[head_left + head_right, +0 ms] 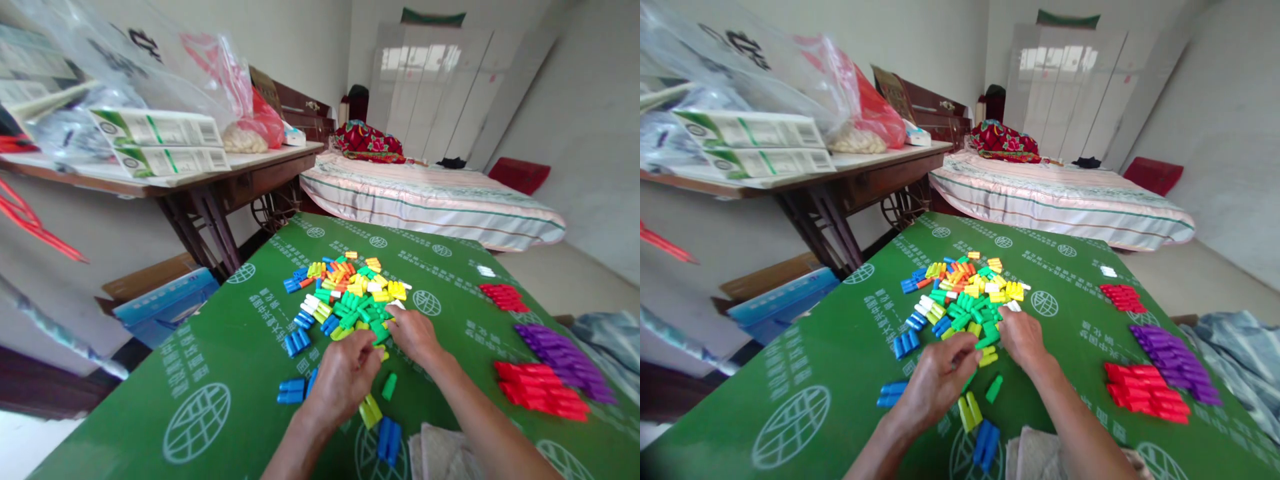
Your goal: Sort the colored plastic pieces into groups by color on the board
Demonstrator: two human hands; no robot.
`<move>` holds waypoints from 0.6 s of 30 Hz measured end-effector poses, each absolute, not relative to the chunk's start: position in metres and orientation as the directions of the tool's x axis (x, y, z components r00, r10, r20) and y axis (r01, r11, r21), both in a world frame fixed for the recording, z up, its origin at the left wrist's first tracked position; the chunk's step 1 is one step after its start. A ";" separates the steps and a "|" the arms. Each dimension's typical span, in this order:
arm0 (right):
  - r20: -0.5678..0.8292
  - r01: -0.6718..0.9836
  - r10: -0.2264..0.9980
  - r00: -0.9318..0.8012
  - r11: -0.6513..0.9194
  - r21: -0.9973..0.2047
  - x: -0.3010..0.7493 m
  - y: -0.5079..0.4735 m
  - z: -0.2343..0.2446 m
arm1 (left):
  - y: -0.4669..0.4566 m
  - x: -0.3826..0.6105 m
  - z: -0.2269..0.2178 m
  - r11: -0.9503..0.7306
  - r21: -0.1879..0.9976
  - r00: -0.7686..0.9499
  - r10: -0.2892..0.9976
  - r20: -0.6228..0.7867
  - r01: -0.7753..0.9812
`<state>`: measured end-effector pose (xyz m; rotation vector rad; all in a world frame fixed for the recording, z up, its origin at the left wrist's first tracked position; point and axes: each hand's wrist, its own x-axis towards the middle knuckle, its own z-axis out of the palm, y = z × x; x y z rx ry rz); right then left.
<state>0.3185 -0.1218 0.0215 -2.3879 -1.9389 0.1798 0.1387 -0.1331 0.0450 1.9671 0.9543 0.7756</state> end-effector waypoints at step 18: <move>-0.181 0.995 0.978 0.103 -0.099 0.029 0.326 -0.089 0.030 | -0.003 0.116 0.015 0.004 0.965 -0.303 0.949 -0.087 -0.263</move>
